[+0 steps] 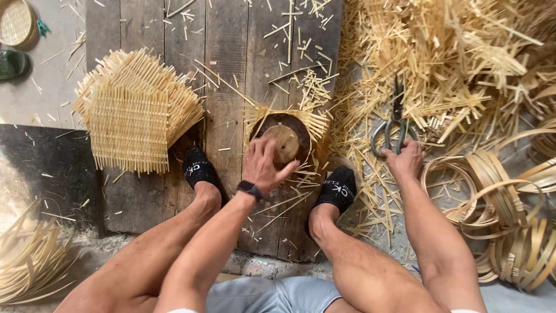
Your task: The person sits on the floor and fits a woven bamboo mat into a round bamboo rim, pressing the mat over a wooden dome mold and tucking the rim ring around the edge. They trim the protruding bamboo strip ends with scissors and set the finished sieve tray aside with others.
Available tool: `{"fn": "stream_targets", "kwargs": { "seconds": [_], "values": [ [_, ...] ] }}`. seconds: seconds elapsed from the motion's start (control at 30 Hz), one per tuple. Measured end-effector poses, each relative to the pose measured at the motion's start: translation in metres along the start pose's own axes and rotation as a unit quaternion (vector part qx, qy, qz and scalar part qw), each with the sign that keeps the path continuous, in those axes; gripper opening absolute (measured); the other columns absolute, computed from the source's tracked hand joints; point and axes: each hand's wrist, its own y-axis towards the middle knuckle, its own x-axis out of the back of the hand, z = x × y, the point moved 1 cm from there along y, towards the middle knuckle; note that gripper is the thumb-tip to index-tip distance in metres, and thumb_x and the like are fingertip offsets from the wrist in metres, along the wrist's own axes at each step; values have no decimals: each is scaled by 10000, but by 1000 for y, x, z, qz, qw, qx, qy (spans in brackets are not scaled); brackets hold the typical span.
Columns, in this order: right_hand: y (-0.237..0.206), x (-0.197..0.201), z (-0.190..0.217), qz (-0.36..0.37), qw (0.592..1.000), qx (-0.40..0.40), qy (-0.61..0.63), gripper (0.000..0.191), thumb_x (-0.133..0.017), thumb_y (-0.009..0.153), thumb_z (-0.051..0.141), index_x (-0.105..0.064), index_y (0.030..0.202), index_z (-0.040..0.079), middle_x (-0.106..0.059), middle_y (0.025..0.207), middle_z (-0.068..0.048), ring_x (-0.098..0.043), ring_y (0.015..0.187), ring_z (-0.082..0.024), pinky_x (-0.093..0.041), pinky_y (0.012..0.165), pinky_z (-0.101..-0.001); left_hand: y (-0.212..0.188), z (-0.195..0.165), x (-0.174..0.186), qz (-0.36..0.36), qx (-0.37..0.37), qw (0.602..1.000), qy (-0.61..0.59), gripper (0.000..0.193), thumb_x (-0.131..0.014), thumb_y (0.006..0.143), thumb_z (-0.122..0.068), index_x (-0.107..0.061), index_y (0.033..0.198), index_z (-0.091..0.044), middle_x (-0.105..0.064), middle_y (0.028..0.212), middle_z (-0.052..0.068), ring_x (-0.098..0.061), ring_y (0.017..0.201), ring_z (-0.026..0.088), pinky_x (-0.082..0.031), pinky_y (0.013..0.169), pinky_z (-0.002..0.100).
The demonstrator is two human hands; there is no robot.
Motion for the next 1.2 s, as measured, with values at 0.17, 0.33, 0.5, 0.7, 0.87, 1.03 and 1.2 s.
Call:
{"fn": "stream_targets", "kwargs": {
  "seconds": [0.17,0.33,0.5,0.7,0.87,1.03,1.2],
  "values": [
    [9,0,-1,197,964,-175,35,655,-855,763,198,-502,1285,17,-653,1075,-150,-647,889,-269,-561,783,-432,41,-25,-24,-78,147,985,-37,1093,-898,610,-540,-384,1488,-139,-435,1314,217,-421,1224,420,-368,984,576],
    [-5,5,-7,386,851,-228,275,623,-809,778,165,-567,1327,-3,-698,1118,-175,-715,931,-204,-592,841,-319,41,-28,-16,-49,40,996,-68,1061,-889,573,-406,-423,1504,-199,-455,1302,194,-470,1185,392,-425,956,554],
    [-46,12,-22,378,751,-125,527,633,-806,665,70,-519,1227,26,-716,1094,-58,-744,961,-122,-582,849,-266,55,-31,-24,51,-102,990,-81,1043,-876,570,-359,-440,1508,-227,-465,1340,185,-471,1198,400,-434,938,554],
    [-62,-13,-23,323,831,-208,403,400,-675,945,403,-608,988,11,-667,724,-80,-601,564,-197,-504,504,-351,40,-23,-25,58,-119,991,26,1235,-947,423,-358,-369,1509,-246,-349,1505,195,-354,1359,394,-343,1076,567],
    [-58,3,-37,386,892,-84,218,549,-626,922,586,-602,886,39,-600,632,-62,-579,537,-191,-502,501,-360,10,-39,-38,-29,88,987,-129,1216,-965,610,-399,-271,1579,-164,-284,1530,230,-300,1406,457,-293,1115,607],
    [-32,32,-43,487,873,30,9,574,-812,648,653,-796,819,106,-702,628,-21,-649,570,-147,-518,549,-324,8,-36,-48,-28,92,983,-156,1207,-963,630,-357,-256,1594,-187,-288,1540,228,-313,1396,454,-307,1123,595],
    [51,41,-8,520,851,8,-69,510,-851,619,594,-851,840,135,-665,628,-48,-505,536,-139,-354,478,-317,6,-36,-45,-35,83,980,-176,1215,-963,627,-355,-253,1599,-192,-277,1557,229,-311,1426,459,-316,1128,584]
  ]
}}
